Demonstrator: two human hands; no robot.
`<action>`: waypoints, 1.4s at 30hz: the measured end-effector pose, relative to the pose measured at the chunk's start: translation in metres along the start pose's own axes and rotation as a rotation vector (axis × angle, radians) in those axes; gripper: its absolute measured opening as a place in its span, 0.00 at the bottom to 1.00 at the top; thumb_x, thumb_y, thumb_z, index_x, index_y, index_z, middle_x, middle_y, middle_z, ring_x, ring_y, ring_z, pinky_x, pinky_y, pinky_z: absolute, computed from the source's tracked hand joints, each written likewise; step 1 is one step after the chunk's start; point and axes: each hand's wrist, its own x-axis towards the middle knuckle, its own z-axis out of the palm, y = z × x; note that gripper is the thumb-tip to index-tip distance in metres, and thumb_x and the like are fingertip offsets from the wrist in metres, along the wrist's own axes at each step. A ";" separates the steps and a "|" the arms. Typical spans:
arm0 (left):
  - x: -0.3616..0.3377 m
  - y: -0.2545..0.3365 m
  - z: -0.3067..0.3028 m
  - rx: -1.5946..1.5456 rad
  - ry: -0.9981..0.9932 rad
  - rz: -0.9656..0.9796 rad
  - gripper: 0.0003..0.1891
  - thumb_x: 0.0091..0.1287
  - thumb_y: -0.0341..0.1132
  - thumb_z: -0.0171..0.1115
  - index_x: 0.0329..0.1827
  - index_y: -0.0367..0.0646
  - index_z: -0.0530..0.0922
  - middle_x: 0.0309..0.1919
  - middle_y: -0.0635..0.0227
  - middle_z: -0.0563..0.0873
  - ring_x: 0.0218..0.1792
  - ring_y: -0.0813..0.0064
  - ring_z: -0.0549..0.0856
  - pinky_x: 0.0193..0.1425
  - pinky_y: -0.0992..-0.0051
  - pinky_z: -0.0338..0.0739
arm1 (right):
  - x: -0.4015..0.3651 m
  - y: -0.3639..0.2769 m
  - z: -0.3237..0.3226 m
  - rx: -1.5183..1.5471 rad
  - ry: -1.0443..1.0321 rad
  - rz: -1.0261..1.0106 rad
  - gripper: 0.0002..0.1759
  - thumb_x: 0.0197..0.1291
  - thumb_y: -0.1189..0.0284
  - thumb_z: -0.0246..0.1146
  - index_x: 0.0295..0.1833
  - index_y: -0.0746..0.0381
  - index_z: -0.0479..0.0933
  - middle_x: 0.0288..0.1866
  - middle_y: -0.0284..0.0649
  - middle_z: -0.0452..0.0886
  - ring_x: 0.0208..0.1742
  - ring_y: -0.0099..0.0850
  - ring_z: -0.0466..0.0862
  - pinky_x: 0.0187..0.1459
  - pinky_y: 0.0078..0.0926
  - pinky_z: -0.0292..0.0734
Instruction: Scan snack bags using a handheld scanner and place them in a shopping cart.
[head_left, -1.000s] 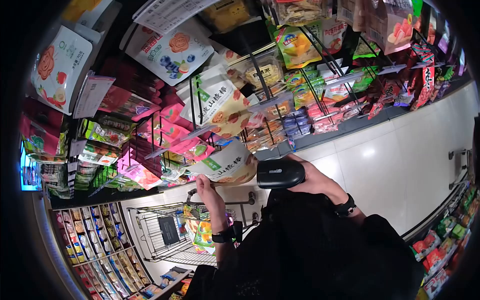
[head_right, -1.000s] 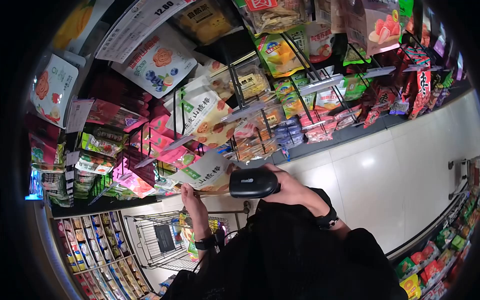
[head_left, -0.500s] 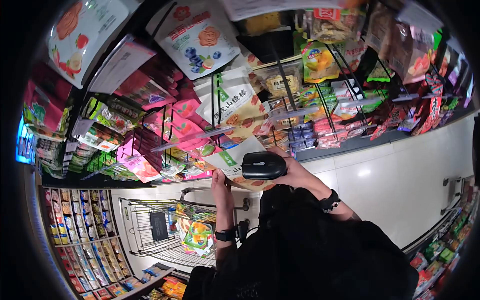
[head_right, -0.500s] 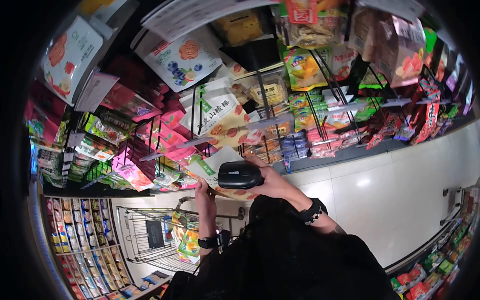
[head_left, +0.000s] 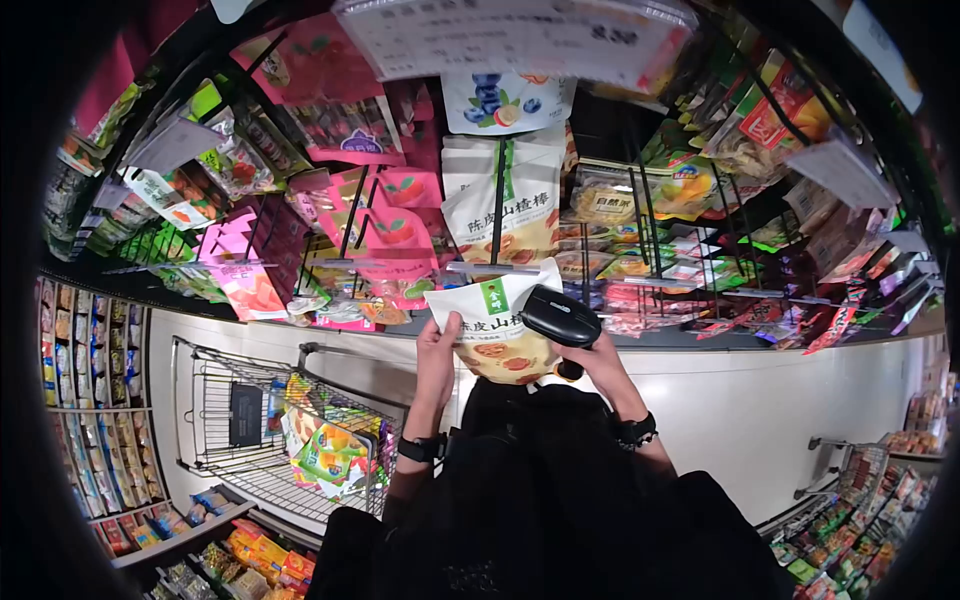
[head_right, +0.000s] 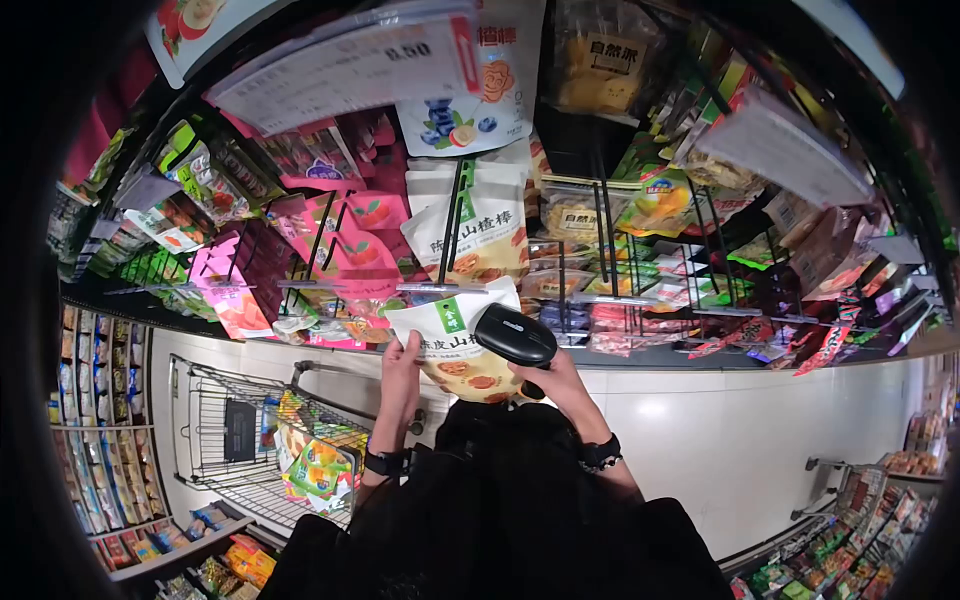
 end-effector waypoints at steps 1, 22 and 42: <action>0.004 0.005 0.002 -0.025 -0.003 -0.003 0.13 0.71 0.38 0.58 0.52 0.39 0.78 0.44 0.71 0.85 0.43 0.86 0.81 0.51 0.79 0.73 | -0.001 -0.003 0.002 0.044 0.018 0.007 0.24 0.53 0.77 0.70 0.57 0.63 0.76 0.48 0.31 0.80 0.51 0.19 0.76 0.53 0.21 0.71; 0.055 0.024 0.004 0.108 -0.157 0.094 0.12 0.70 0.35 0.59 0.49 0.35 0.79 0.40 0.70 0.85 0.39 0.85 0.80 0.47 0.80 0.74 | -0.012 -0.004 0.023 0.329 0.248 -0.010 0.32 0.51 0.84 0.69 0.63 0.62 0.69 0.48 0.30 0.77 0.49 0.20 0.76 0.52 0.23 0.72; 0.048 0.035 0.020 0.198 0.018 0.140 0.13 0.70 0.36 0.60 0.47 0.33 0.80 0.37 0.71 0.84 0.38 0.86 0.77 0.46 0.81 0.72 | 0.005 -0.012 0.037 0.389 0.295 -0.027 0.21 0.55 0.80 0.68 0.55 0.62 0.74 0.44 0.32 0.79 0.46 0.22 0.77 0.49 0.23 0.71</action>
